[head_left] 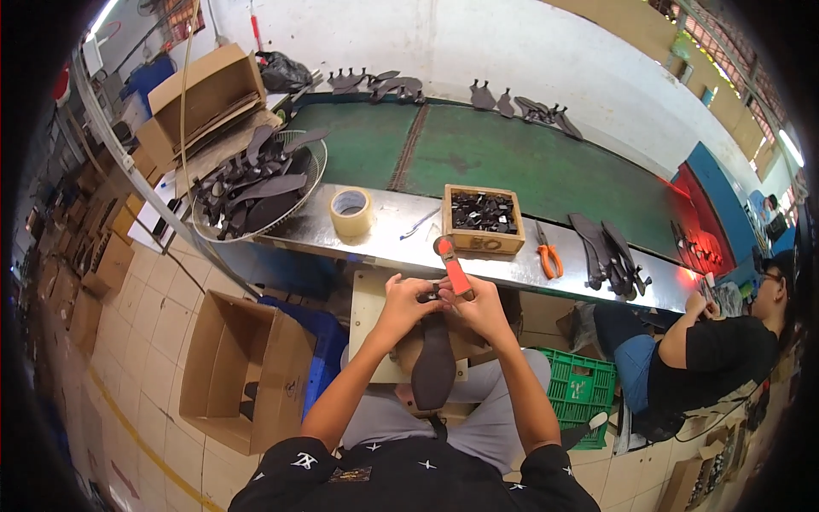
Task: Hammering components onto shoe soles at a manufacturing station.
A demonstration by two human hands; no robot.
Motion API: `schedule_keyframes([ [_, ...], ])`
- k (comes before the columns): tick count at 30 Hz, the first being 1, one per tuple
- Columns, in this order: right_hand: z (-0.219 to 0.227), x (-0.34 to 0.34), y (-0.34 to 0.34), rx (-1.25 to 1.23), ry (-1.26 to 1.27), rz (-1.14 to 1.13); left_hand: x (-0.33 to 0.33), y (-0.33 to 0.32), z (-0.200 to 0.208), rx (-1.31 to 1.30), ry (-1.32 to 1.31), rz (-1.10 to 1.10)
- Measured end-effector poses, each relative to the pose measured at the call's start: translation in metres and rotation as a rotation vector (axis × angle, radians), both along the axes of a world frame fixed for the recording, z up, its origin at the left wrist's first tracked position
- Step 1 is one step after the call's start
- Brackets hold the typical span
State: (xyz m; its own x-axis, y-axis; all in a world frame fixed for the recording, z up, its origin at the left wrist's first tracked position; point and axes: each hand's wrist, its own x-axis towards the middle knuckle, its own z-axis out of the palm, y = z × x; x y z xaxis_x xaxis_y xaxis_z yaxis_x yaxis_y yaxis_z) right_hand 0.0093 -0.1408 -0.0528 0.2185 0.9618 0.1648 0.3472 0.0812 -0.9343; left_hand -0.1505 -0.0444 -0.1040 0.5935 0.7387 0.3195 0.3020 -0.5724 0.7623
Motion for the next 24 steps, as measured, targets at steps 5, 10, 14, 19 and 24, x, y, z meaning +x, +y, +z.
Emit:
schedule_keyframes([
  [5, 0.011, -0.01, 0.0, 0.026, 0.078, -0.005, -0.007, 0.001, 0.007, -0.089, 0.091, -0.072],
  [10, -0.01, -0.007, 0.001, 0.043, -0.039, 0.0, -0.007, -0.003, -0.002, -0.002, -0.056, -0.046],
  [14, -0.01, -0.005, -0.002, 0.137, -0.187, 0.01, -0.015, -0.005, 0.007, -0.111, -0.054, -0.1],
  [19, 0.006, -0.007, -0.005, 0.243, -0.373, 0.034, -0.021, -0.008, 0.024, -0.358, -0.209, -0.121],
  [24, 0.045, -0.027, -0.035, -0.023, 0.03, -0.167, -0.019, -0.004, 0.019, -0.226, -0.27, -0.169],
])
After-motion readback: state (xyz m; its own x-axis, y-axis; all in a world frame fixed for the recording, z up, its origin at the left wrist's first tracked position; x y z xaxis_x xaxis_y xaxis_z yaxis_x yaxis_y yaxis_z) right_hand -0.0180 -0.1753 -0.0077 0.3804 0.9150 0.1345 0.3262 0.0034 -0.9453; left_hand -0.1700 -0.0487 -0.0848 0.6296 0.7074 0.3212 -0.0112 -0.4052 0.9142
